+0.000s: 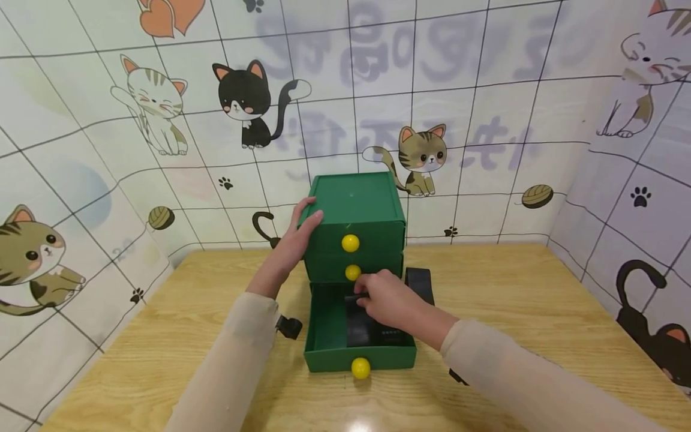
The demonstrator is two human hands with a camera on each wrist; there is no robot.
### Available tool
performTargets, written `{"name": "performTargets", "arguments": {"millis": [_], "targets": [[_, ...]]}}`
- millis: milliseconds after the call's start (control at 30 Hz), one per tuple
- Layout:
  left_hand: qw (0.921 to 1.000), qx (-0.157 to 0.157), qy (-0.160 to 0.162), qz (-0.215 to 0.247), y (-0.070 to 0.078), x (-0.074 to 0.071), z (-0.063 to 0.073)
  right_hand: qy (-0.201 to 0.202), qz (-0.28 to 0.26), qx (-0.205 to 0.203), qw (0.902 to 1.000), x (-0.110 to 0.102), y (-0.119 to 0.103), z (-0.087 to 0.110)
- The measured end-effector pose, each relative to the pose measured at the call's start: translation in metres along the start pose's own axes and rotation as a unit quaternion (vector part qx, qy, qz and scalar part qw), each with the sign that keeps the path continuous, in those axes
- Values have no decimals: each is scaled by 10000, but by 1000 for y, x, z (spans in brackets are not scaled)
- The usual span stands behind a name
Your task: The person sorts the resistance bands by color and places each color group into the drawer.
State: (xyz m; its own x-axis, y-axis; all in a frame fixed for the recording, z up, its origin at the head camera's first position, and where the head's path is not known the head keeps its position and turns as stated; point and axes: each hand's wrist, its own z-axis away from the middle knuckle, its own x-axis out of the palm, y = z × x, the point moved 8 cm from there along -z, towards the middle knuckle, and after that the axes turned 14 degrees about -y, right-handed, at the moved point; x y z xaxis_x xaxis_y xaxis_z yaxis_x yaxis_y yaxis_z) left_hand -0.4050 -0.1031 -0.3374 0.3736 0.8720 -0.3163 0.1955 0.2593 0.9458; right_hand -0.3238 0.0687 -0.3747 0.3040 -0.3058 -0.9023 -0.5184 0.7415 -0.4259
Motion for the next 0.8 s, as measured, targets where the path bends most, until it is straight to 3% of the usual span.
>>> {"name": "performTargets", "arguments": {"millis": [800], "targets": [[10000,-8,12,-28,1,1,2,-51,-790,463,9958,7,15,1]]}}
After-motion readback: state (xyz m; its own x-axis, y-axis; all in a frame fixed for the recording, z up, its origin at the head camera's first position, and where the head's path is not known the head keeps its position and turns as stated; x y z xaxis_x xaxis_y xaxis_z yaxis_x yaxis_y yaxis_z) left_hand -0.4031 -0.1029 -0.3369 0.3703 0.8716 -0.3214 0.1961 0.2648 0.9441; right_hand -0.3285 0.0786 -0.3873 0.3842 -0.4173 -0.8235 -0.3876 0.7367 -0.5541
